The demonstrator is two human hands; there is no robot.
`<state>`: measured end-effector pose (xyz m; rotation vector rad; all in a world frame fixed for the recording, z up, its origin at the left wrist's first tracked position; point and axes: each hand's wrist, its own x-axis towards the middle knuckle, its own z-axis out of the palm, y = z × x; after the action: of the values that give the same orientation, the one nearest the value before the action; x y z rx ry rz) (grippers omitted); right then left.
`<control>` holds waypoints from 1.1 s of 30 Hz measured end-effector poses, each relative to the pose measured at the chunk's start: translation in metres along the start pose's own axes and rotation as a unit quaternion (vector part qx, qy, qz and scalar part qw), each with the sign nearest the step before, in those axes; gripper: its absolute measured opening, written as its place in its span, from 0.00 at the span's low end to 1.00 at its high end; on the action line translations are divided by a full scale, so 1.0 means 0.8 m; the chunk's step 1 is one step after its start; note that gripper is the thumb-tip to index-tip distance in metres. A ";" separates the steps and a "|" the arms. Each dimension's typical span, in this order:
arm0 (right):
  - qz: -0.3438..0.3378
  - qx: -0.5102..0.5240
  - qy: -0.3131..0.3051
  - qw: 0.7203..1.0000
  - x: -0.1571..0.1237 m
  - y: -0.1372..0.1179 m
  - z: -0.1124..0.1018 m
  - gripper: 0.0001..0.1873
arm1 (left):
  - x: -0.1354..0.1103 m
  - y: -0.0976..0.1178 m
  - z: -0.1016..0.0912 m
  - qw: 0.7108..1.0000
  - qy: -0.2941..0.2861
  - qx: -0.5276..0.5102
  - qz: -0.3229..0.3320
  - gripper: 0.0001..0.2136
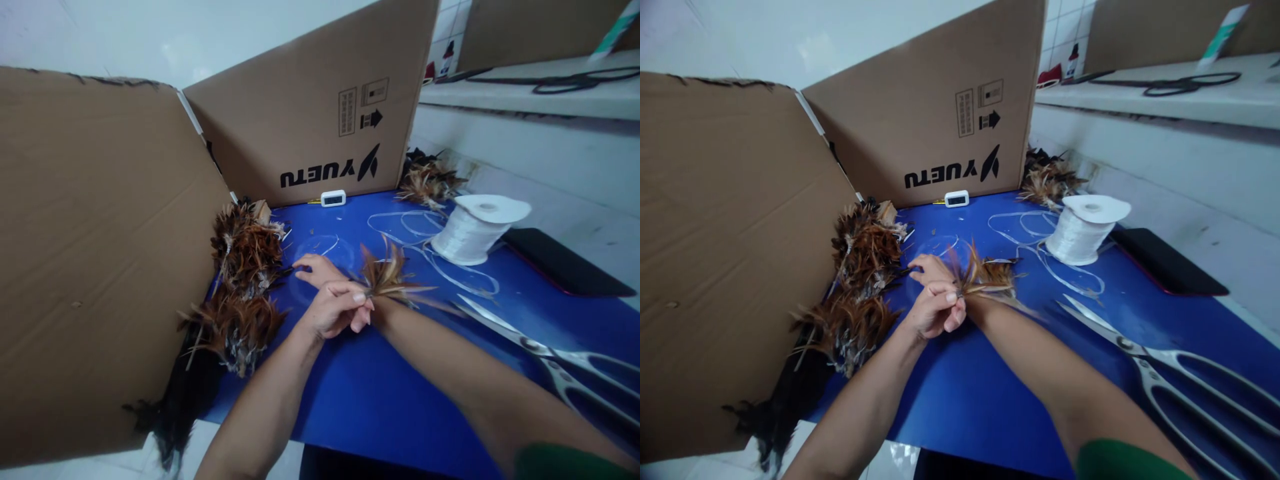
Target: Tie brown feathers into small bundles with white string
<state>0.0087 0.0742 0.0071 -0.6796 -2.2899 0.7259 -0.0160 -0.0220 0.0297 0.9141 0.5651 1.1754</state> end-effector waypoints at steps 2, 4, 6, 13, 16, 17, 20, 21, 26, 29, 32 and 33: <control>-0.022 -0.019 -0.021 0.999 0.020 -0.005 0.027 0.16 | -0.001 0.003 -0.003 1.000 -0.003 -0.003 0.007 0.13; -0.030 -0.038 -0.034 0.998 0.036 -0.008 0.048 0.15 | -0.001 0.006 -0.007 1.000 0.006 -0.012 0.024 0.13; -0.028 -0.054 -0.037 0.997 0.048 -0.009 0.061 0.09 | 0.000 0.008 -0.011 0.999 0.020 -0.024 0.040 0.13; 0.025 -0.050 -0.035 0.998 0.066 -0.005 0.050 0.08 | 0.002 0.007 -0.017 0.996 0.028 -0.042 0.070 0.08; 0.061 -0.035 -0.011 0.997 0.070 0.000 0.026 0.07 | 0.004 0.005 -0.018 0.997 0.032 -0.031 0.062 0.08; 0.069 -0.031 0.000 0.997 0.071 0.002 0.018 0.07 | 0.004 0.005 -0.018 0.997 0.039 -0.026 0.058 0.09; 0.081 -0.014 0.028 0.996 0.072 0.012 -0.006 0.09 | 0.008 0.004 -0.019 0.996 0.072 -0.012 0.048 0.10; 0.081 -0.007 0.035 0.996 0.071 0.017 -0.012 0.10 | 0.008 0.004 -0.019 0.995 0.084 -0.008 0.046 0.11; 0.085 0.040 0.056 0.994 0.068 0.048 -0.035 0.12 | 0.012 -0.002 -0.023 0.994 0.108 -0.003 0.032 0.11; 0.105 0.075 0.051 0.990 0.069 0.062 -0.043 0.12 | 0.013 -0.006 -0.025 0.995 0.101 0.001 0.022 0.10; 0.128 0.088 0.060 0.986 0.072 0.066 -0.051 0.11 | 0.013 -0.010 -0.024 0.996 0.090 0.009 0.005 0.10; 0.134 0.087 0.066 0.985 0.073 0.066 -0.054 0.11 | 0.012 -0.010 -0.023 0.996 0.084 0.012 0.000 0.10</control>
<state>0.0139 0.1617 0.0251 -0.9352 -2.0093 0.9626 -0.0230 -0.0078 0.0135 0.8397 0.7152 1.2549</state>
